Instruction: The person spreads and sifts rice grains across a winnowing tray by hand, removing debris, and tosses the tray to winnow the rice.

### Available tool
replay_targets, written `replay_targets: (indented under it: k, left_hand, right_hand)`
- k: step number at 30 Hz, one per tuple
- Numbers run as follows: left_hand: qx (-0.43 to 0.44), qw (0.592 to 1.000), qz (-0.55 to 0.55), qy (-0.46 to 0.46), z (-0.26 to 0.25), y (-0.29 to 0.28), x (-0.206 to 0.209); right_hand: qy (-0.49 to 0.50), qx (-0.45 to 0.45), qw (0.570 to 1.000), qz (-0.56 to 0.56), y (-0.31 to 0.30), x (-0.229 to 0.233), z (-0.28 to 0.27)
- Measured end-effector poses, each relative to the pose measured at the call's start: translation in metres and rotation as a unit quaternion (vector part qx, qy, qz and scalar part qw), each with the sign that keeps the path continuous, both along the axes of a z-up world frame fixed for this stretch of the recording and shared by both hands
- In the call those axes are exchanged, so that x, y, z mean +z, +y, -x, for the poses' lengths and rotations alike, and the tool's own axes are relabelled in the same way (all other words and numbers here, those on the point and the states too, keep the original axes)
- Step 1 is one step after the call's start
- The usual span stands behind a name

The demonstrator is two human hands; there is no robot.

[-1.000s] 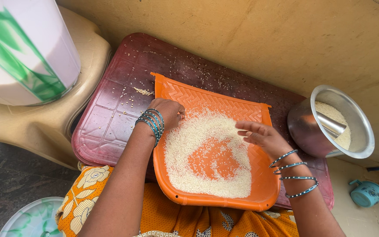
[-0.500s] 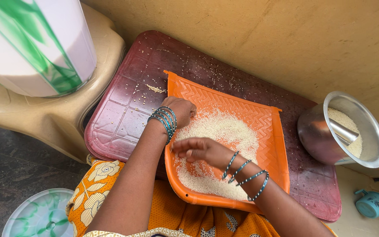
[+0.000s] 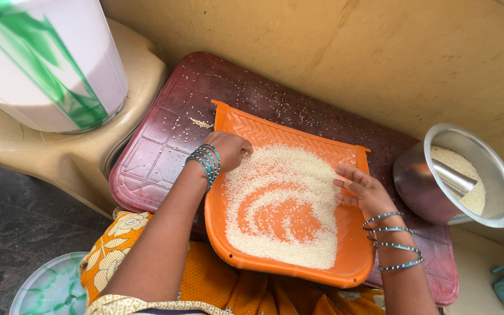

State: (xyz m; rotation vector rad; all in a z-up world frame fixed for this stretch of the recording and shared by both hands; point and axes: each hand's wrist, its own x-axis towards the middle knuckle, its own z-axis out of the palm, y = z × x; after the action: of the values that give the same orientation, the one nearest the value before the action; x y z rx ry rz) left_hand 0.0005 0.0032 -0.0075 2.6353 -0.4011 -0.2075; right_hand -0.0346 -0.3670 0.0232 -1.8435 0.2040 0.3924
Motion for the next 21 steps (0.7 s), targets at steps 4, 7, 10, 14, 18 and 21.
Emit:
replay_targets:
  k: [4,7,10,14,18,21]
  left_hand:
    - [0.006,0.999,0.040,-0.005,0.001,-0.001,0.000]
    - [0.044,0.963,0.238,0.120,-0.001,0.004,0.000]
    - [-0.038,0.974,0.224,0.004,-0.003,-0.013,0.005]
    - [-0.264,0.934,0.195,0.140,0.046,-0.073,0.012]
    - [-0.472,0.790,0.204,0.333,0.111,-0.146,-0.003]
    - [-0.445,0.805,0.153,0.361,0.119,-0.173,-0.023]
  right_hand:
    - [-0.042,-0.028,0.995,-0.090,-0.024,-0.006,0.015]
    - [-0.138,0.037,0.984,0.104,-0.039,0.000,0.018]
    - [-0.177,0.064,0.979,0.080,-0.055,0.016,0.021]
    - [-0.176,0.023,0.979,0.099,-0.066,0.032,0.025]
    - [-0.173,0.026,0.978,0.115,-0.067,0.039,0.028]
    - [-0.166,0.023,0.977,0.129,-0.063,0.039,0.030]
